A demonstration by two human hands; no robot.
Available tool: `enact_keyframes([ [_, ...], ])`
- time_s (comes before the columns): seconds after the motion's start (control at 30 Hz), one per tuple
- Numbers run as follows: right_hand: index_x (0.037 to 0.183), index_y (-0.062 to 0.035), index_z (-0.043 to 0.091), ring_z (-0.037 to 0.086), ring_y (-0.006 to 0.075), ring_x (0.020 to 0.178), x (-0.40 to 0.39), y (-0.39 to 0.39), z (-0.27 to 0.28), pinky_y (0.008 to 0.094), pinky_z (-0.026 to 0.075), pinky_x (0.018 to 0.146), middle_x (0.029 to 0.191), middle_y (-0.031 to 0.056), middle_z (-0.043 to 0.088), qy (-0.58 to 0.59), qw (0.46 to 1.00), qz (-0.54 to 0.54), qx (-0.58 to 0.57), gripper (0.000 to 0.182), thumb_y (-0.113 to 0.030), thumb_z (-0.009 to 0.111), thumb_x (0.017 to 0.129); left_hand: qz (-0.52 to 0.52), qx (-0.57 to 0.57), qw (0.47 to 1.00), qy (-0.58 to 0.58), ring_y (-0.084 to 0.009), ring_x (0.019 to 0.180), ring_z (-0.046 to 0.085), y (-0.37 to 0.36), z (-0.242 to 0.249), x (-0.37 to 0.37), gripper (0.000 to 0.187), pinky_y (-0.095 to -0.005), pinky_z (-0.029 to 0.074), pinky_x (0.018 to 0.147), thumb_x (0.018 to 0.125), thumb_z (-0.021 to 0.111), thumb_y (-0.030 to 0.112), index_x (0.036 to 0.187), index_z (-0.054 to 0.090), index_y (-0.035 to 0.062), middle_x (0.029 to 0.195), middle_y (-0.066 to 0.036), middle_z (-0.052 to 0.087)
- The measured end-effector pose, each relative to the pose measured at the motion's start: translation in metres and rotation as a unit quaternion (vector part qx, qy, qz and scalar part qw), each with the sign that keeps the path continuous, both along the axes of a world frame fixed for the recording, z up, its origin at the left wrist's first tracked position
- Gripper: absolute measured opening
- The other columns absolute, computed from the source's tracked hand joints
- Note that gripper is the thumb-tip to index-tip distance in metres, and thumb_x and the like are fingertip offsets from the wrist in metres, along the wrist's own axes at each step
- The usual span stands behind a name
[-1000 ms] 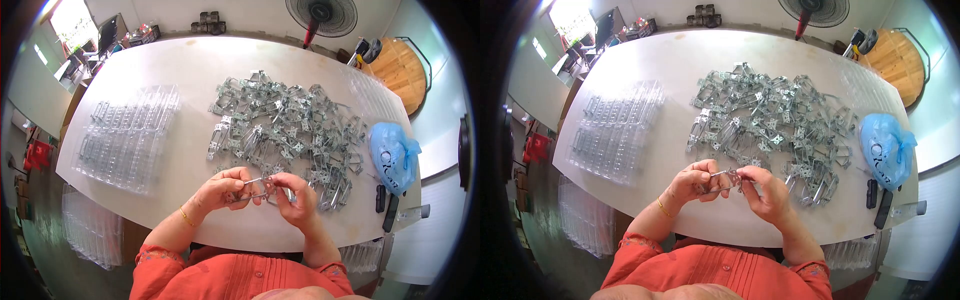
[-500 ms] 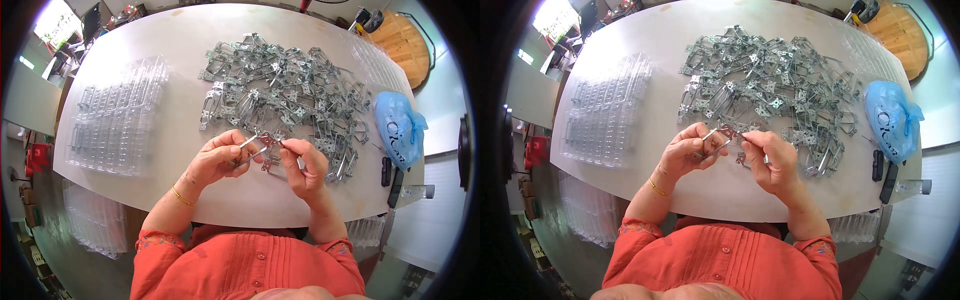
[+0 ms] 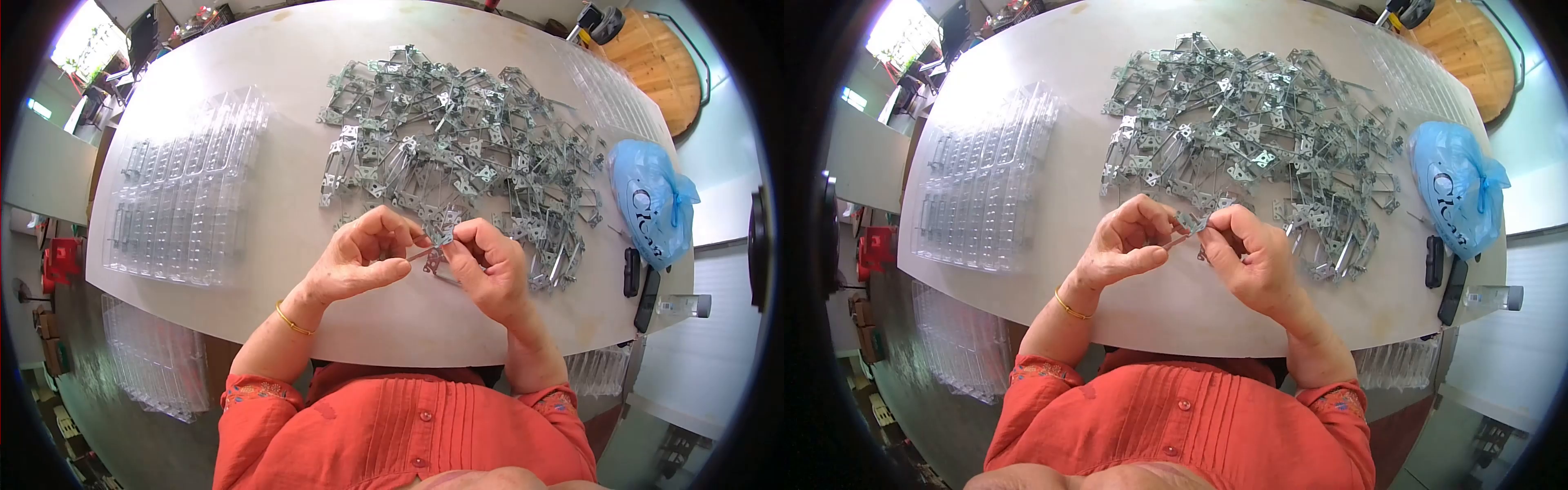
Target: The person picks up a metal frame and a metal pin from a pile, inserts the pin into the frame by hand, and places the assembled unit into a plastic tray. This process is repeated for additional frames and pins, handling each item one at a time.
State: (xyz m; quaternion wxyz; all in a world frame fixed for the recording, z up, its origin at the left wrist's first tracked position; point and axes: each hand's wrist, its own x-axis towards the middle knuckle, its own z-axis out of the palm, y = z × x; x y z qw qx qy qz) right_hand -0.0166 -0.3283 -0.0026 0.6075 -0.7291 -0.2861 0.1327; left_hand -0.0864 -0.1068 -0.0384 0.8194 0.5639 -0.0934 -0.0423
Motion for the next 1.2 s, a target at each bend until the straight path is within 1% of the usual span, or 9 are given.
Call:
enact_keyframes([
  [0.23,0.100,-0.0023,0.061,0.057,0.0026,0.065,0.005,-0.003,-0.003,0.0215,0.046,0.055,0.075,-0.0013,0.064,0.072,0.997,-0.008,-0.003,0.004,-0.006,0.063,0.100,0.096,0.005,0.995,-0.016,-0.0099,0.089,0.056,0.000,0.005,0.000,0.037,-0.0273,0.049,0.078,0.084,0.071,-0.007,0.117,0.055,0.0014,0.115,-0.008,0.063],
  [0.3,0.105,-0.0030,0.059,0.061,0.0036,0.072,0.004,0.002,-0.005,0.0221,0.048,0.055,0.081,0.0000,0.064,0.023,0.992,-0.042,0.114,0.006,-0.008,0.061,0.102,0.114,0.143,0.979,-0.085,-0.0103,0.087,0.057,-0.002,0.005,0.001,0.045,-0.0278,0.050,0.079,0.081,0.069,-0.011,0.123,0.058,0.0018,0.115,-0.006,0.065],
  [0.47,0.108,-0.0016,0.058,0.063,0.0057,0.078,-0.003,0.003,-0.006,0.0264,0.062,0.068,0.095,0.0027,0.063,0.019,0.996,-0.032,0.082,0.008,-0.004,0.062,0.101,0.133,0.302,0.931,-0.156,-0.0124,0.088,0.061,-0.007,0.008,-0.001,0.051,-0.0292,0.052,0.079,0.078,0.073,-0.006,0.126,0.065,0.0066,0.112,-0.004,0.068],
  [0.57,0.107,-0.0016,0.058,0.063,0.0063,0.076,-0.003,0.005,-0.011,0.0252,0.060,0.064,0.093,0.0024,0.062,-0.034,0.998,-0.043,0.044,0.007,-0.004,0.062,0.101,0.145,0.322,0.918,-0.182,-0.0192,0.102,0.063,-0.005,0.006,-0.002,0.052,-0.0317,0.053,0.081,0.079,0.074,-0.001,0.128,0.064,0.0105,0.118,-0.005,0.066],
  [0.63,0.107,-0.0016,0.059,0.063,0.0068,0.075,-0.004,0.008,-0.018,0.0249,0.059,0.064,0.093,0.0027,0.062,-0.045,0.997,-0.030,0.061,0.008,-0.003,0.062,0.100,0.187,0.327,0.884,-0.276,-0.0305,0.122,0.054,-0.004,0.002,0.005,0.051,-0.0437,0.045,0.103,0.077,0.074,0.003,0.125,0.060,0.0086,0.127,-0.010,0.062],
  [0.73,0.107,-0.0010,0.059,0.063,0.0081,0.073,-0.004,0.009,-0.028,0.0233,0.057,0.064,0.094,0.0042,0.063,-0.135,0.985,-0.099,0.044,0.010,-0.002,0.064,0.099,0.260,0.353,0.854,-0.279,-0.0338,0.122,0.053,-0.009,0.019,-0.003,0.043,-0.0481,0.038,0.109,0.077,0.075,0.008,0.118,0.060,0.0074,0.122,-0.013,0.061],
  [1.03,0.106,-0.0001,0.063,0.069,0.0155,0.077,-0.012,0.015,-0.043,0.0276,0.057,0.069,0.100,0.0105,0.069,-0.296,0.948,-0.100,0.058,0.015,-0.001,0.071,0.094,0.320,0.454,0.763,-0.330,-0.0294,0.095,0.059,-0.024,0.029,-0.014,0.015,-0.0440,0.043,0.091,0.081,0.072,0.014,0.091,0.062,0.0073,0.094,-0.009,0.062],
  [1.17,0.104,-0.0001,0.062,0.068,0.0155,0.077,-0.018,0.021,-0.039,0.0284,0.057,0.068,0.097,0.0102,0.069,-0.434,0.895,-0.091,0.045,0.013,-0.002,0.070,0.095,0.276,0.484,0.789,-0.260,-0.0291,0.081,0.061,-0.027,0.034,-0.027,0.007,-0.0418,0.044,0.085,0.082,0.066,0.010,0.087,0.062,0.0072,0.079,-0.008,0.062],
  [1.2,0.106,0.0007,0.061,0.070,0.0233,0.077,-0.019,0.022,-0.038,0.0332,0.058,0.068,0.095,0.0139,0.069,-0.465,0.882,-0.072,0.040,0.016,0.001,0.071,0.093,0.260,0.468,0.815,-0.224,-0.0298,0.077,0.062,-0.027,0.037,-0.031,0.004,-0.0419,0.045,0.083,0.082,0.064,0.009,0.085,0.061,0.0071,0.074,-0.009,0.061],
])
